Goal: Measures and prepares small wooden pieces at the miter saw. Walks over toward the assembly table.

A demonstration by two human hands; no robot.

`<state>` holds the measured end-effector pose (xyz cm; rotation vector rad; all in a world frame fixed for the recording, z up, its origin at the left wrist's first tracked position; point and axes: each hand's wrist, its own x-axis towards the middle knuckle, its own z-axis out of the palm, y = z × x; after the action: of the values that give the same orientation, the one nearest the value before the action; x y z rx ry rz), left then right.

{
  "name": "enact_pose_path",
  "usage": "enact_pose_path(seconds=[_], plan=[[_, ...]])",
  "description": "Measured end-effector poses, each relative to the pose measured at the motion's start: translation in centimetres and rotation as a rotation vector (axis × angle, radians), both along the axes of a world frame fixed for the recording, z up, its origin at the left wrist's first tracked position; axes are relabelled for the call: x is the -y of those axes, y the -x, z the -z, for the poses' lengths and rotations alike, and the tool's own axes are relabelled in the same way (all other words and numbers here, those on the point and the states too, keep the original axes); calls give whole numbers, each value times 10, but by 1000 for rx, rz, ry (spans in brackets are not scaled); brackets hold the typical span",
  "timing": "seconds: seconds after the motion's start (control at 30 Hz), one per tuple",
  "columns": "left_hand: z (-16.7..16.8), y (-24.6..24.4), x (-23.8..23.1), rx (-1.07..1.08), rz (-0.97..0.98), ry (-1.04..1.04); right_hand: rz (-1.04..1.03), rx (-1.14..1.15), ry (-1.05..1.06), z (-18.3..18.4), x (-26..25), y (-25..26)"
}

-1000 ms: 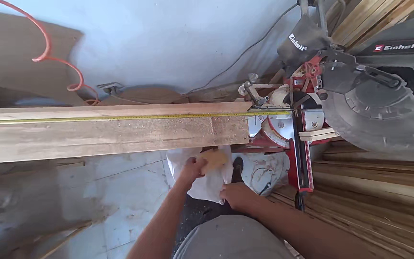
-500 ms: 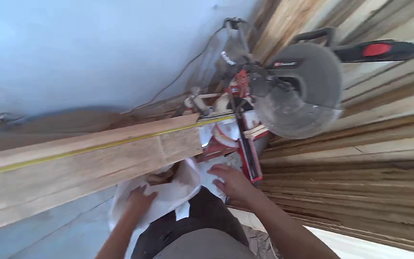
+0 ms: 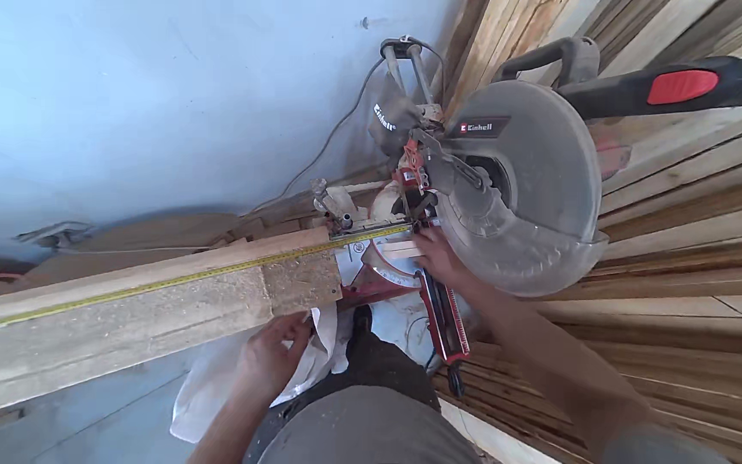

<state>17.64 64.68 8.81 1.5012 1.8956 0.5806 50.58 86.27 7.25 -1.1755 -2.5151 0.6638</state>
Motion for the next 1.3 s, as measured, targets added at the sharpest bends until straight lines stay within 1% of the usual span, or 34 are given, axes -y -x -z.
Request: enact_pose_path(seconds=[0.03, 0.07, 0.1, 0.2, 0.3, 0.37, 0.43, 0.53, 0.6, 0.7, 0.97, 1.07, 1.2, 1.3], plan=[[1, -10, -18, -6, 12, 11, -51, 197, -11, 4, -1, 17], [4, -19, -36, -20, 13, 23, -83, 294, -61, 8, 2, 35], [8, -26, -52, -43, 6, 30, -100, 298, -95, 12, 6, 53], [15, -39, -90, -82, -30, 115, -91, 179, -178, 22, 16, 85], [19, -44, -110, -105, -36, 201, -58, 40, -207, 30, 15, 97], [25, -46, -116, -112, -57, 205, -47, 5, -201, 35, 12, 97], [28, -46, -119, -123, -72, 203, -46, -9, -209, 40, 11, 95], [25, -45, -119, -129, -109, 194, -50, -29, -226, 43, 13, 99], [23, -44, -114, -102, -172, 199, -73, -38, -235, 44, 15, 106], [31, -31, -101, -49, -249, 155, -118, -65, -245, 42, 18, 123], [44, -7, -82, 60, -360, 89, -100, -91, -222, 40, 36, 156], [45, -3, -78, 104, -357, 71, -108, -68, -193, 36, 37, 155], [55, 2, -76, 96, -312, 53, -65, 24, -221, 37, 32, 135], [58, 3, -75, 102, -320, 32, -58, 68, -229, 37, 27, 126]])
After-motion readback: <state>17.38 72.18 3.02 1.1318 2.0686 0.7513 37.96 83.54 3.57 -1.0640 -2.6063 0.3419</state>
